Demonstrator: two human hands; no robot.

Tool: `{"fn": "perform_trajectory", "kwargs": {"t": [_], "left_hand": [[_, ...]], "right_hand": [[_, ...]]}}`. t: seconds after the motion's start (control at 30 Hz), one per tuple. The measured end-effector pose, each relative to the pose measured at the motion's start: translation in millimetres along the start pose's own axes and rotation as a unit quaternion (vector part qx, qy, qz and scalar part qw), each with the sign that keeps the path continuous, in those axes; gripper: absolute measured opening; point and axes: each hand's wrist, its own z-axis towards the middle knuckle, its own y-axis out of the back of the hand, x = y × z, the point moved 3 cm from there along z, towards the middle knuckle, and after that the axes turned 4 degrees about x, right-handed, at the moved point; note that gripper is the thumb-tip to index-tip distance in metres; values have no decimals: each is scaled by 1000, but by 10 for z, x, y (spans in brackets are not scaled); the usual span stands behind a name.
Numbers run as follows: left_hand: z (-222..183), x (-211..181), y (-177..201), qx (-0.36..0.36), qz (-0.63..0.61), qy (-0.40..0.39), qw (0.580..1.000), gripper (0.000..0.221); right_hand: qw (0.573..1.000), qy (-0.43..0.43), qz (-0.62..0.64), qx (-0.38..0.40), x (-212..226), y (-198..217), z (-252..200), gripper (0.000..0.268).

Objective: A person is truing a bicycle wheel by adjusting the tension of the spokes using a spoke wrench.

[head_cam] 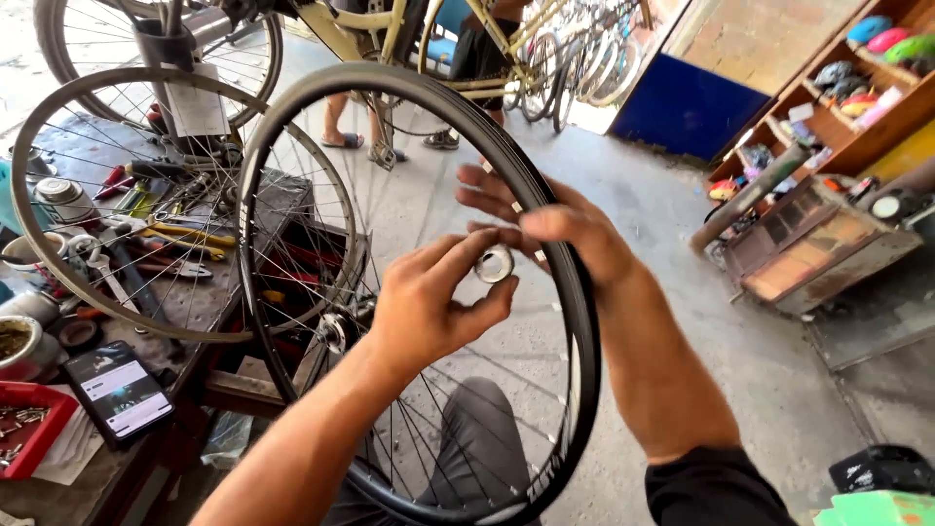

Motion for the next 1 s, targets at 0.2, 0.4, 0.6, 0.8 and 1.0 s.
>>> {"fn": "perform_trajectory", "kwargs": {"t": [0.2,0.4,0.6,0.8,1.0], "left_hand": [[-1,-83,123,-11,124,-61,990,43],[-122,-164,12,21,103,-36,994,43],[-197,-245,-28,33,100,-30,994,43],[-176,-286,-24,39,13,19,999,46],[-231,-207,-13,55,6,25,998,47]], "right_hand": [[998,44,25,-46,-153,-31,-467,85],[990,112,12,-82,-280,-235,-833,80],[990,109,-51,-72,-209,-356,-906,80],[989,107,-96,-30,-319,-265,-975,85],[987,123,-108,1,-246,-316,-918,85]]}}
